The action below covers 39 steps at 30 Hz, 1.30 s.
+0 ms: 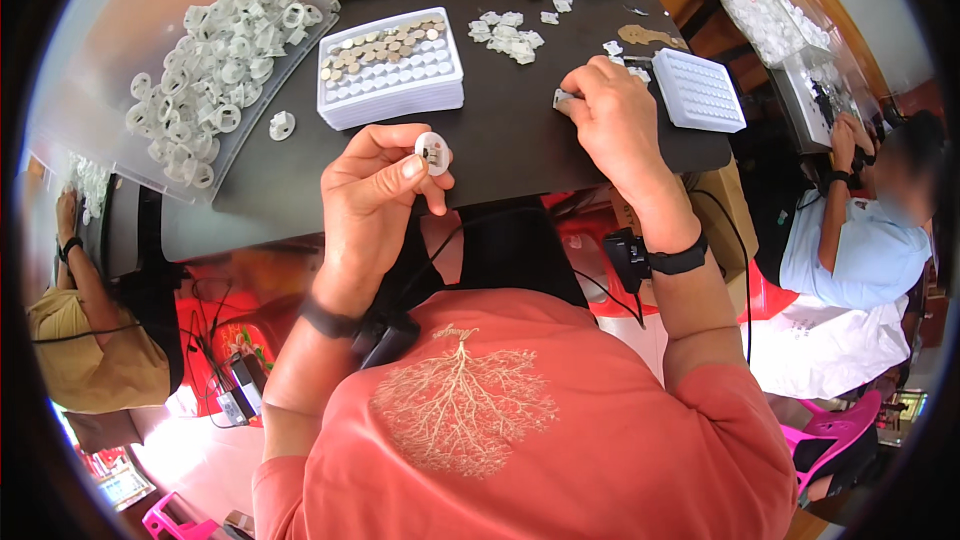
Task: Manually assembling small white plastic components by inserting metal or electronic pieces and joining parts together.
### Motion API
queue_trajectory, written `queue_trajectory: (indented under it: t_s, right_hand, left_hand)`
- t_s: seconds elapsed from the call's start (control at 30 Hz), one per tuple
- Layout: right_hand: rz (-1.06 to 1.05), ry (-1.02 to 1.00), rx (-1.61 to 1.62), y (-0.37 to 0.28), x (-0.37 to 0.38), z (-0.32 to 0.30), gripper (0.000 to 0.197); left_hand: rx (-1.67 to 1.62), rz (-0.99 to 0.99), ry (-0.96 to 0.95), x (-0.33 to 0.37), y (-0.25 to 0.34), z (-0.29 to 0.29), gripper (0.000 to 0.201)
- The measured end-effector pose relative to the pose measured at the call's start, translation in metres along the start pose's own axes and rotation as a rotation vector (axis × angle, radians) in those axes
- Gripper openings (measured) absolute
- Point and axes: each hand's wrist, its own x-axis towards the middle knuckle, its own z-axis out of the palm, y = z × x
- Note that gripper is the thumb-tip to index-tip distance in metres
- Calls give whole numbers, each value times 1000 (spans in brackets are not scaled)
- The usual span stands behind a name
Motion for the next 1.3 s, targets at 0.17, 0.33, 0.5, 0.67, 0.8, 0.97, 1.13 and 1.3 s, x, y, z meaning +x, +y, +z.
queue_trajectory:
  t_s: [0.17, 0.33, 0.5, 0.67, 0.8, 0.97, 1.13, 1.3]
  right_hand:
    - [131, 39, 431, -12, 3, 0, 11]
    - [328, -155, 1150, -55, 18, -14, 6]
    - [218, -211, 1341, -93, 26, -13, 7]
    - [176, -211, 1248, -110, 27, -10, 11]
    - [116, -149, 1123, -109, 28, -4, 12]
    - [63, -150, 1056, -109, 31, -8, 13]
    - [66, -189, 1080, -108, 31, -10, 12]
    - [118, -213, 1176, -113, 27, -9, 12]
  left_hand:
    - [-137, -30, -72, 2, 1, -6, 37]
    - [-213, -36, -118, 5, -3, -13, 39]
    - [-263, -50, -135, 5, -5, -16, 40]
    - [-283, -44, -125, 4, -5, -16, 39]
    - [-360, -41, -146, 4, -5, -18, 29]
    - [-280, -57, -108, 3, -4, -18, 38]
    - [-275, -58, -88, 3, -5, -18, 38]
    - [-353, -52, -104, 3, -4, -18, 29]
